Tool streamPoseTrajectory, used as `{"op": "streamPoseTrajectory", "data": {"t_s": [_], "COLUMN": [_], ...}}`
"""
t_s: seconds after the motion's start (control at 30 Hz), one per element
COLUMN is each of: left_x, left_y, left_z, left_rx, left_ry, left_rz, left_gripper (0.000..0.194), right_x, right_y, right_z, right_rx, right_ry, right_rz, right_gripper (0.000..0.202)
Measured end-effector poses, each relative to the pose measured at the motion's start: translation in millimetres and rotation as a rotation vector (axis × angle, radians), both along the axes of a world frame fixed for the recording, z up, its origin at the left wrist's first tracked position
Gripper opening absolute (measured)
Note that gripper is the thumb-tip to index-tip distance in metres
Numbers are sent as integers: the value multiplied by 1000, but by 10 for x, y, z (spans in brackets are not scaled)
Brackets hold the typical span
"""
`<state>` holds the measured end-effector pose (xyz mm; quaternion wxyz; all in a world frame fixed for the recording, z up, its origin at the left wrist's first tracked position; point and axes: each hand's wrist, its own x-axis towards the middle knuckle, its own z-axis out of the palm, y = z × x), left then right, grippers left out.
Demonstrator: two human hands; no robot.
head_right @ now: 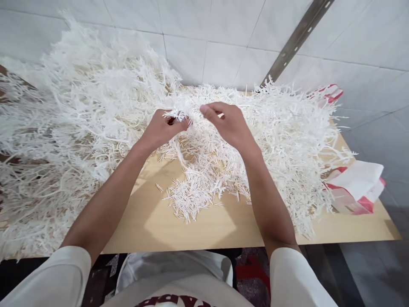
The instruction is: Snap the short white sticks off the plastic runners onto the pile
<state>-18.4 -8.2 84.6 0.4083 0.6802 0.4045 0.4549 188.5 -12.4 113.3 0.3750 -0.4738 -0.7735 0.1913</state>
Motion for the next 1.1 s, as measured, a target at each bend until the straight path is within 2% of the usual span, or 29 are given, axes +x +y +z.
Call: {"op": "streamPoseTrajectory", "data": {"t_s": [0.1, 0.2, 0.3, 0.37, 0.47, 0.53, 0.63, 0.67, 0.7, 0.77, 0.83, 0.9, 0.97, 1.03, 1.1], "left_x": [5, 0, 36, 81, 115, 75, -67, -112, -144, -162, -125, -71, -35, -25, -30], "left_y": [-6, -1, -12, -22, -2, 47, 137, 156, 164, 147, 99, 50, 18, 5, 2], "left_z": [-5, 5, -14, -54, -132, -171, -171, -155, -134, -87, -46, -19, -1, 16, 28], "left_rx": [13, 35, 81, 131, 167, 150, 86, 60, 35, -6, -35, -53, -56, -56, -62], "left_ry": [58, 126, 172, 163, 157, 132, 38, 23, 15, 24, 52, 94, 127, 157, 186], "left_rz": [-21, -3, 13, 36, 36, 90, 245, 249, 231, 148, 48, -25, -50, -52, -52], "left_gripper": [42, 48, 46, 40, 33, 32, 34, 33, 32, 31, 29, 29, 30, 31, 30], "right_x": [-91, -101, -58, -50, -89, -119, -118, -102, -80, -26, 12, 9, -37, -94, -125], "right_y": [-71, -97, -79, -82, -145, -223, -332, -349, -353, -320, -256, -194, -155, -139, -133], "right_z": [23, 28, 7, -5, 22, 87, 208, 232, 239, 207, 142, 90, 73, 77, 77], "right_rx": [-93, -104, -94, -82, -26, -57, -145, -131, -93, -8, -7, -93, -174, -179, -140], "right_ry": [-54, -110, -207, -287, -389, -423, -393, -358, -325, -310, -362, -366, -303, -238, -217], "right_rz": [138, 173, 201, 189, 91, 141, 322, 310, 243, 13, -166, -147, 2, 104, 104], "right_gripper": [40, 33, 27, 20, 16, 21, 22, 20, 19, 24, 35, 44, 47, 43, 35]}}
